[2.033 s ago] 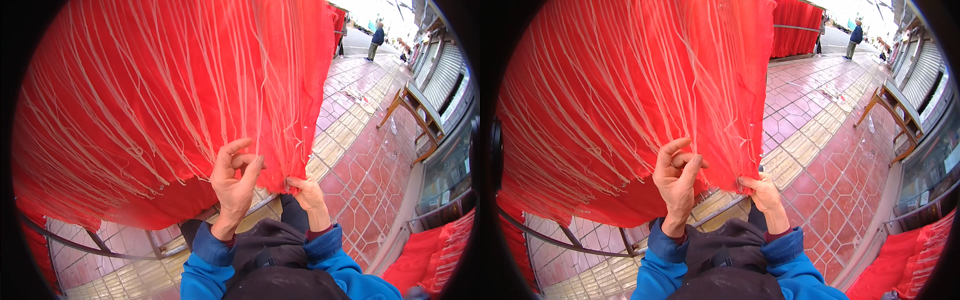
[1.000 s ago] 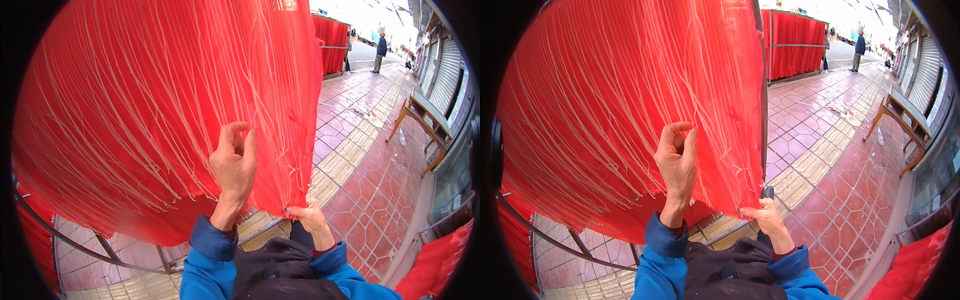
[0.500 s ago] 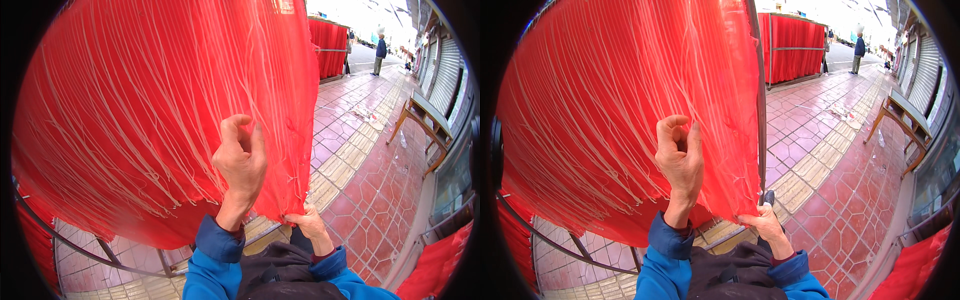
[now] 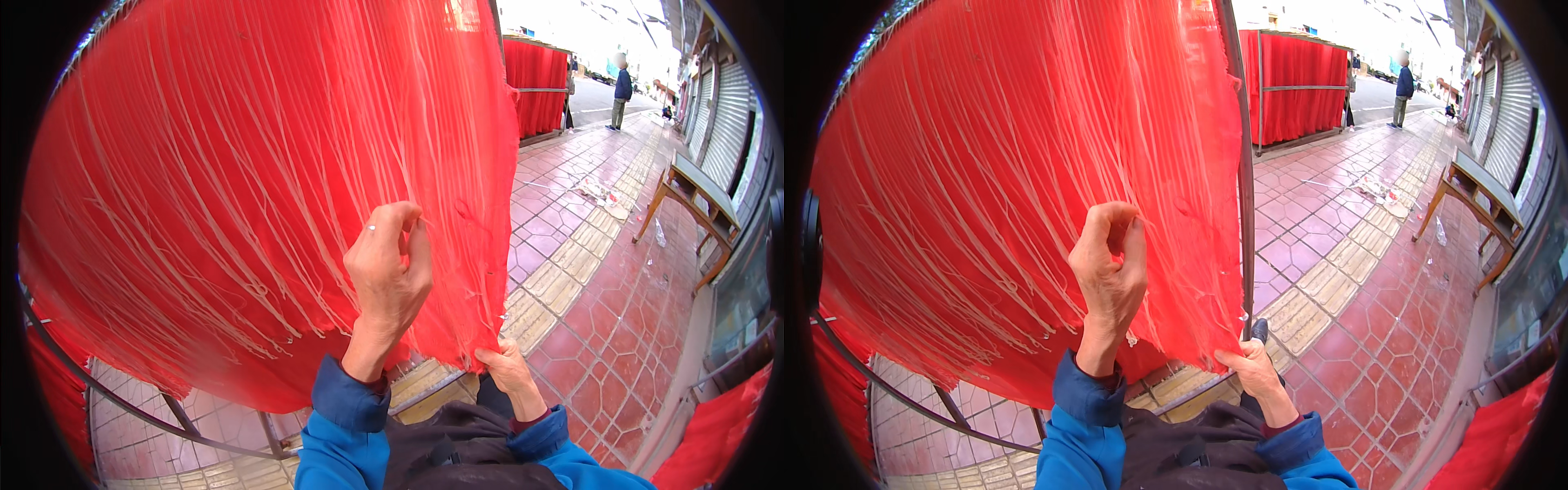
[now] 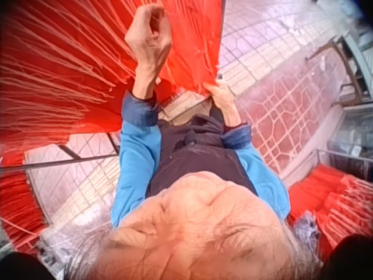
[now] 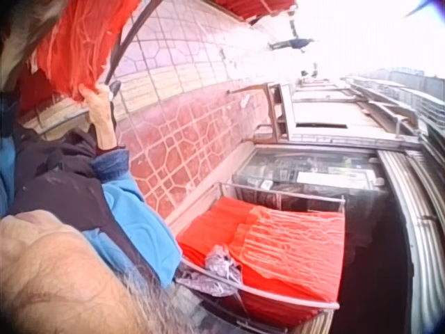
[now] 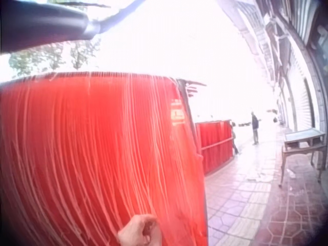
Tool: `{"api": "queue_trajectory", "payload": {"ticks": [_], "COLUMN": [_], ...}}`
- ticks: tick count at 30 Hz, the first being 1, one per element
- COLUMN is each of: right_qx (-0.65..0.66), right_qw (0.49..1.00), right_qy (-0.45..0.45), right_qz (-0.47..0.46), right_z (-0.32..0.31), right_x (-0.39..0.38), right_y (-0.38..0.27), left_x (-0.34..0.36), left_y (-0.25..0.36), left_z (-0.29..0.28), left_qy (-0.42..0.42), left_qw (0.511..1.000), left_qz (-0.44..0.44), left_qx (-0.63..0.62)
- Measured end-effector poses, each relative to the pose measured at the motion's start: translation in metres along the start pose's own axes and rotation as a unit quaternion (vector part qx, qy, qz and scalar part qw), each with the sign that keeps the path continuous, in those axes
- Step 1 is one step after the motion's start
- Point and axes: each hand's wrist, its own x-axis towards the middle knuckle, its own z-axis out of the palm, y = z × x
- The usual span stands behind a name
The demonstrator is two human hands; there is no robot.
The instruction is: The person repairs a red fishing net by hand, repeatedly pulling loose white threads, tying knots, and securing the net to a metal frame. The hands work continuously on different sections of the net throughout the clip.
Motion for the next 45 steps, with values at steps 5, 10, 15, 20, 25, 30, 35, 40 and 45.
{"api": "queue_trajectory", "payload": {"ticks": [5,10,15,20,25,30,35,40,45], "right_qx": [0.086,0.115,0.105,0.112,0.111,0.106,0.099,-0.047,-0.185], "right_qw": [0.993,0.991,0.992,0.991,0.99,0.992,0.994,0.999,0.973], "right_qy": [-0.053,0.032,0.027,0.021,0.029,0.027,0.019,-0.014,0.04], "right_qz": [-0.056,-0.067,-0.057,-0.072,-0.076,-0.069,-0.052,0.001,-0.136], "right_z": [-0.01,-0.006,-0.015,-0.019,-0.007,0.0,-0.005,-0.016,-0.005], "right_x": [0.001,0.004,0.007,0.011,0.005,0.001,-0.001,0.013,0.038], "right_y": [0.006,0.011,0.01,0.01,0.006,0.003,0.008,-0.001,-0.042], "left_x": [-0.011,-0.021,-0.022,-0.027,-0.034,-0.039,-0.047,-0.049,-0.047], "left_y": [0.002,0.003,0.004,0.014,0.022,0.022,0.023,0.024,0.025], "left_z": [-0.014,-0.016,-0.022,-0.031,-0.02,-0.017,-0.012,-0.018,-0.028], "left_qy": [-0.007,0.044,0.034,0.027,-0.035,-0.028,-0.022,-0.04,-0.055], "left_qw": [0.97,0.834,0.663,0.723,0.724,0.783,0.789,0.769,0.778], "left_qz": [-0.111,-0.23,-0.308,-0.324,-0.393,-0.377,-0.357,-0.347,-0.352], "left_qx": [-0.217,-0.5,-0.681,-0.609,-0.565,-0.494,-0.499,-0.536,-0.518]}}
